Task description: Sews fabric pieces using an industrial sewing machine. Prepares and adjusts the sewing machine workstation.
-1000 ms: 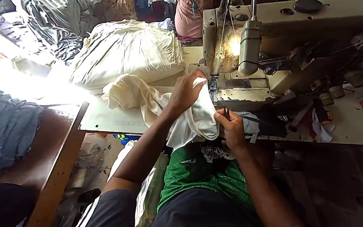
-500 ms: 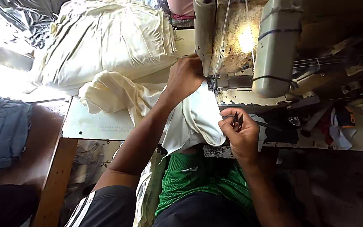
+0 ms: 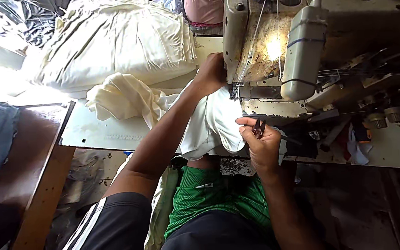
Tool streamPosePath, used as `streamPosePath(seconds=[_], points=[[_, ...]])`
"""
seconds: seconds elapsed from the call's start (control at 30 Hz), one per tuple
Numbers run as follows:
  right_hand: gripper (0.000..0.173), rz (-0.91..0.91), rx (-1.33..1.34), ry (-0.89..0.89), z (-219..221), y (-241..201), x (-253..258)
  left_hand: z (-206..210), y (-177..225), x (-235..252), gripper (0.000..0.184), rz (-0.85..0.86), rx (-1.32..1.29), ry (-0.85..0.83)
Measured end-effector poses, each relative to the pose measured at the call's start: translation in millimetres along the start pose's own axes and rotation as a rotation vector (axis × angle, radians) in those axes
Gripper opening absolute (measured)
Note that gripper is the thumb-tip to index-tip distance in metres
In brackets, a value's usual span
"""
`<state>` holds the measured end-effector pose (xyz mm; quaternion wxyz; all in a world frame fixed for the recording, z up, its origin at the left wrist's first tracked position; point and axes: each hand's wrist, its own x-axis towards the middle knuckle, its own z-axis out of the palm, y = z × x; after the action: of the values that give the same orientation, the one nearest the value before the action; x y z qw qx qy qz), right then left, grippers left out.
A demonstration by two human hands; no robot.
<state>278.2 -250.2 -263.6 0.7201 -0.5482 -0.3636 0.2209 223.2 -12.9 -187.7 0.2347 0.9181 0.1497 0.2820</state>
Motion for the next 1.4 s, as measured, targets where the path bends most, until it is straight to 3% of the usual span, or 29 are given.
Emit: streamPosePath(seconds=[0.43, 0.53, 0.63, 0.7, 0.73, 0.83, 0.97, 1.13, 1.23, 1.3, 1.4], points=[[0.024, 0.014, -0.005, -0.007, 4.6, 1.8, 7.4, -7.0, 9.2, 5.9, 0.027, -0.012, 0.088, -0.055], [0.023, -0.004, -0.036, -0.001, 5.1, 2.1, 6.1, -5.6, 9.8, -0.5, 0.030, -0.030, 0.105, 0.004], [0.020, -0.037, -0.047, -0.003, 2.5, 2.6, 5.8, -1.8, 11.6, -22.5, 0.031, -0.062, 0.108, 0.243], [0.018, -0.047, -0.057, -0.007, 0.6, 2.6, 6.1, 0.5, 25.3, -57.5, 0.020, 0.023, 0.080, 0.357], [0.017, -0.042, -0.067, -0.015, -0.5, 1.9, 5.7, 2.6, 34.9, -82.5, 0.021, 0.104, 0.052, 0.311], [0.018, -0.020, -0.075, -0.076, -4.8, -2.7, 7.0, 13.3, 49.9, -150.0, 0.037, 0.210, 0.220, 0.014], [0.020, -0.034, -0.246, -0.172, -10.7, -5.0, 13.1, -6.4, 54.5, -199.3, 0.042, 0.138, 0.374, -0.081], [0.028, -0.385, -0.689, -0.322, -13.1, -11.6, 8.5, -45.0, 91.2, -218.6, 0.034, 0.208, 0.288, -0.044], [0.016, -0.528, -0.603, -0.482, -16.0, -17.3, -2.3, -42.2, 105.8, -217.9, 0.027, 0.306, 0.067, -0.039], [0.016, -0.524, -0.506, -0.589, -21.7, -17.5, -12.4, -24.4, 102.8, -216.9, 0.024, 0.372, -0.058, 0.013], [0.018, -0.450, -0.396, -0.596, -33.5, -12.8, -31.7, 14.6, 83.5, -211.5, 0.029, 0.415, 0.009, 0.202]])
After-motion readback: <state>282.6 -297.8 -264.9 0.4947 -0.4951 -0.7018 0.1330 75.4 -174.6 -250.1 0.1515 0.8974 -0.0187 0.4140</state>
